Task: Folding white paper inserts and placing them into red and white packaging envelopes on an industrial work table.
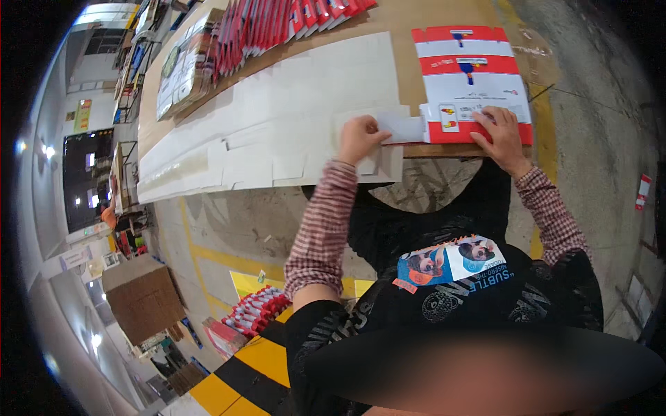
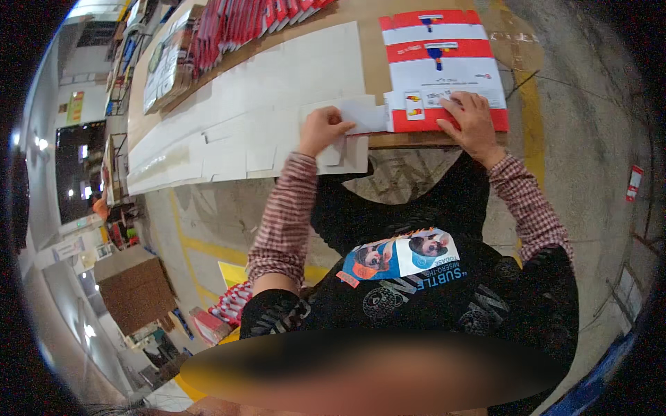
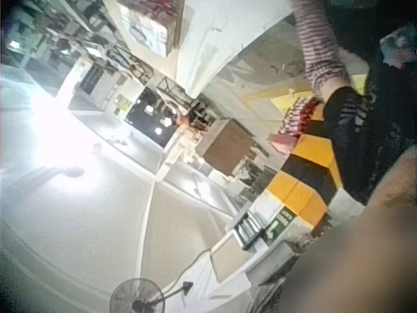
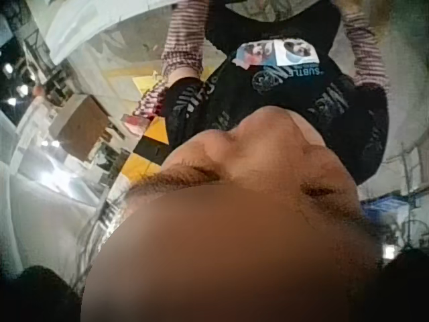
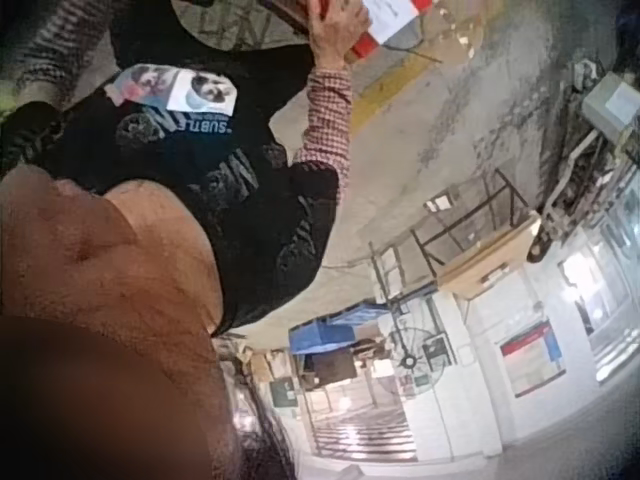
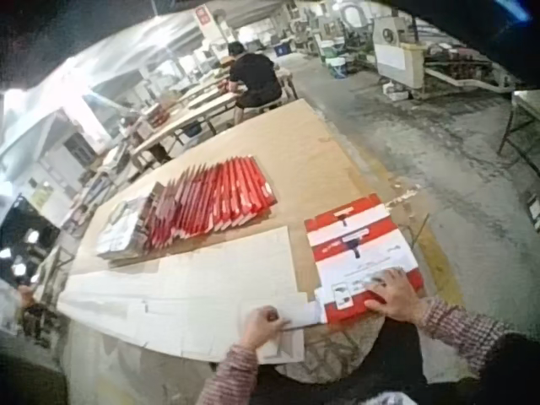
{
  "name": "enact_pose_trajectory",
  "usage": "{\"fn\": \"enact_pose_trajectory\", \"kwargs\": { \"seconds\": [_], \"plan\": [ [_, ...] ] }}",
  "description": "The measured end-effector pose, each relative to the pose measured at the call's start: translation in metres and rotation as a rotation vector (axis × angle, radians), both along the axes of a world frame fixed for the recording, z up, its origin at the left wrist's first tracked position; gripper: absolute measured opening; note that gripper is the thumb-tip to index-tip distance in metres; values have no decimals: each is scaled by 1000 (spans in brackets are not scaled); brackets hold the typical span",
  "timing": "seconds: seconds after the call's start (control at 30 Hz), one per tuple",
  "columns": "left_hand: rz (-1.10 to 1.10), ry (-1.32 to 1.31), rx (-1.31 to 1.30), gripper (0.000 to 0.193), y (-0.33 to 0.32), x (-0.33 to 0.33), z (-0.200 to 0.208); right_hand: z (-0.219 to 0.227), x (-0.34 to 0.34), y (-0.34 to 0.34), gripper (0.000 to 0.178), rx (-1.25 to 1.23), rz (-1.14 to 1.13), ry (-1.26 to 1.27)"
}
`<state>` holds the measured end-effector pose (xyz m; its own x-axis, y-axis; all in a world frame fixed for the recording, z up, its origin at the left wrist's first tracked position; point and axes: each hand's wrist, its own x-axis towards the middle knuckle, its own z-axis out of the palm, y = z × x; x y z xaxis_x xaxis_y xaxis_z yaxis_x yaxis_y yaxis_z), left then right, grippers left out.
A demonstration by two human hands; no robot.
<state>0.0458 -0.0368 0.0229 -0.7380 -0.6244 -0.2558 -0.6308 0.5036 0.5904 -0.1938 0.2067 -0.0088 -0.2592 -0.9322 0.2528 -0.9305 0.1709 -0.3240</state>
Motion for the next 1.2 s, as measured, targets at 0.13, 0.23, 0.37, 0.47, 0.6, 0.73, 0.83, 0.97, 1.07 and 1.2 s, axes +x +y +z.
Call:
{"fn": "enact_pose_trajectory", "kwargs": {
  "seconds": [0.13, 0.23, 0.37, 0.47, 0.6, 0.73, 0.83, 0.97, 1.07, 1.2],
  "plan": [
    [-14, -113, -448, 32, 58, 7, -16, 18, 23, -60, 41, -13, 229, -317],
    [-280, -139, -752, 51, 74, 15, -23, 14, 40, -92, 45, -90, 448, -383],
    [-545, -176, -708, 70, 52, 56, -5, 1, 34, -94, 48, -24, 619, -111],
    [-701, -55, -617, 69, 30, 86, -6, 6, 36, -93, 48, -6, 616, -115],
    [-615, 196, -757, 70, 7, 102, -26, 10, 41, -94, 49, -20, 626, -112],
    [353, 377, -630, 65, 47, 65, -26, 1, 38, -92, 51, 0, 621, -139],
    [623, 490, -615, 62, 63, 70, -34, 0, 38, -91, 53, 14, 618, -151],
    [213, 306, -936, 60, 50, 88, -16, -1, 37, -92, 54, -3, 627, -182],
    [-147, 225, -1076, 52, 15, 77, -7, 0, 37, -94, 53, -37, 630, -197],
    [-116, 197, -999, 61, -16, 47, -12, 6, 41, -91, 52, -74, 608, -146]
  ]
}}
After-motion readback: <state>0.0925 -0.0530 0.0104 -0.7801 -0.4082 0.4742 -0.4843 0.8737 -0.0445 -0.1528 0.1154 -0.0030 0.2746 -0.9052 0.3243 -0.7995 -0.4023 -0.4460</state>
